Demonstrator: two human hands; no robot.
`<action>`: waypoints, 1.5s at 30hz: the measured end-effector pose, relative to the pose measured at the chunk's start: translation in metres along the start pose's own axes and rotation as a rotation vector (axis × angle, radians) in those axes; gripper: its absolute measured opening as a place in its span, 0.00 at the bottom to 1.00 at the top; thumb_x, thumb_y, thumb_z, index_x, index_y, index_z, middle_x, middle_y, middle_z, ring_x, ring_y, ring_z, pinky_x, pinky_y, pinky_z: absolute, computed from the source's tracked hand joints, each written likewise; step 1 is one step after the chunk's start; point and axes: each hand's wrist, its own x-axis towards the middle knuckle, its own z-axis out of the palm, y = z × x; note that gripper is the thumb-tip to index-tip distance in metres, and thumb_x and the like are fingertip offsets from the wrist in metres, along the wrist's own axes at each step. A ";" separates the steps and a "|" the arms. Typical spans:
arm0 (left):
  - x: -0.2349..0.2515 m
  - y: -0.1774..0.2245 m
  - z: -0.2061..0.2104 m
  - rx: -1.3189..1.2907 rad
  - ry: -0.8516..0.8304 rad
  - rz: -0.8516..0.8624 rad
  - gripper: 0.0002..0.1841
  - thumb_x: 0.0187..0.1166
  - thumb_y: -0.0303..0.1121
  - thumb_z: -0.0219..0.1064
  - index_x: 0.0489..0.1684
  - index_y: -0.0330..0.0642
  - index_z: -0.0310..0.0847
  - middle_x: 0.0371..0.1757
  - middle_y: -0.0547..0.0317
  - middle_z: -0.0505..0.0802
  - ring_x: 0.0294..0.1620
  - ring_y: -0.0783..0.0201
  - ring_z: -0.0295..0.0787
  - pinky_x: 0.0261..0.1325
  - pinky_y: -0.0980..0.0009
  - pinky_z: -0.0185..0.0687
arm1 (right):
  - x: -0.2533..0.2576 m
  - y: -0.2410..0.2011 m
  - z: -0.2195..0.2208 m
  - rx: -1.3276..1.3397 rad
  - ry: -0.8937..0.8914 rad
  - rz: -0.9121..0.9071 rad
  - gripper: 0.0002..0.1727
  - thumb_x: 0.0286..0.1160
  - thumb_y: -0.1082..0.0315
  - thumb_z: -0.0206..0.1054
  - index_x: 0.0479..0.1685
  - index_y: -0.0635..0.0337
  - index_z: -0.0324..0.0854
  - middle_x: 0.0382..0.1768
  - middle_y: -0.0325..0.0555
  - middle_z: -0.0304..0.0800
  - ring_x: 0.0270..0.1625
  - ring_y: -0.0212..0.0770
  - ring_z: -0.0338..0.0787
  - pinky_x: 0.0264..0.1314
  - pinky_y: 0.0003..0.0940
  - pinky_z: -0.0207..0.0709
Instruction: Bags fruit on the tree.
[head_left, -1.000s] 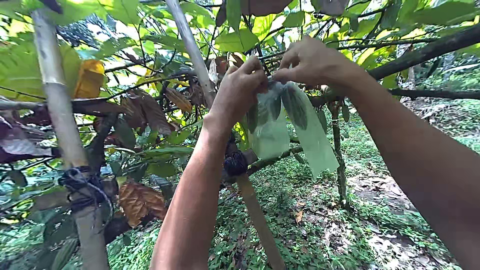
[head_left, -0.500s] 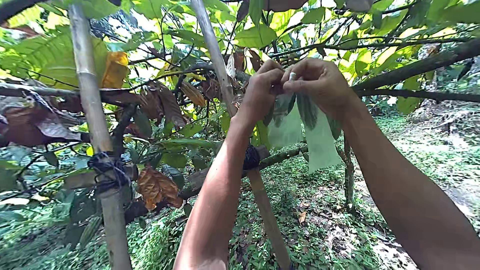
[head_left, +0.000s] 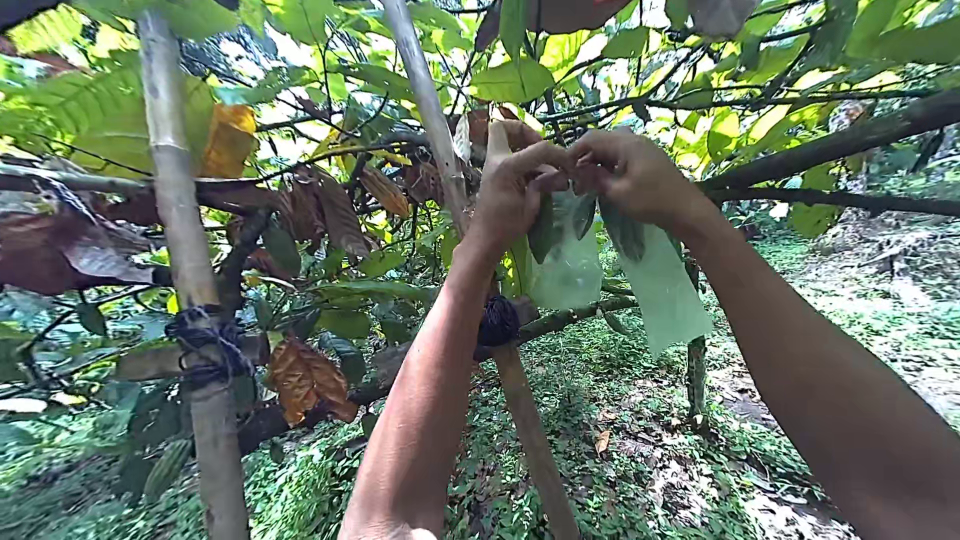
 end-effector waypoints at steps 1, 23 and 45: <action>0.001 0.002 0.000 0.038 -0.016 0.015 0.06 0.75 0.24 0.71 0.44 0.41 0.93 0.62 0.37 0.79 0.59 0.58 0.83 0.60 0.69 0.84 | -0.001 0.001 0.000 0.016 0.000 -0.023 0.13 0.84 0.73 0.58 0.61 0.61 0.83 0.43 0.46 0.91 0.48 0.40 0.90 0.58 0.50 0.81; 0.009 0.005 -0.005 0.192 -0.054 0.069 0.06 0.69 0.28 0.79 0.34 0.35 0.90 0.45 0.49 0.89 0.47 0.65 0.87 0.53 0.73 0.83 | -0.001 0.016 -0.002 0.003 -0.008 -0.257 0.11 0.81 0.74 0.64 0.56 0.69 0.78 0.49 0.51 0.89 0.54 0.39 0.90 0.63 0.36 0.83; 0.012 0.023 0.001 0.445 -0.073 -0.023 0.04 0.76 0.32 0.73 0.36 0.46 0.95 0.66 0.47 0.83 0.68 0.42 0.72 0.70 0.44 0.64 | -0.004 0.007 0.007 0.138 0.104 -0.058 0.28 0.70 0.72 0.70 0.68 0.65 0.62 0.44 0.45 0.87 0.44 0.34 0.89 0.51 0.32 0.84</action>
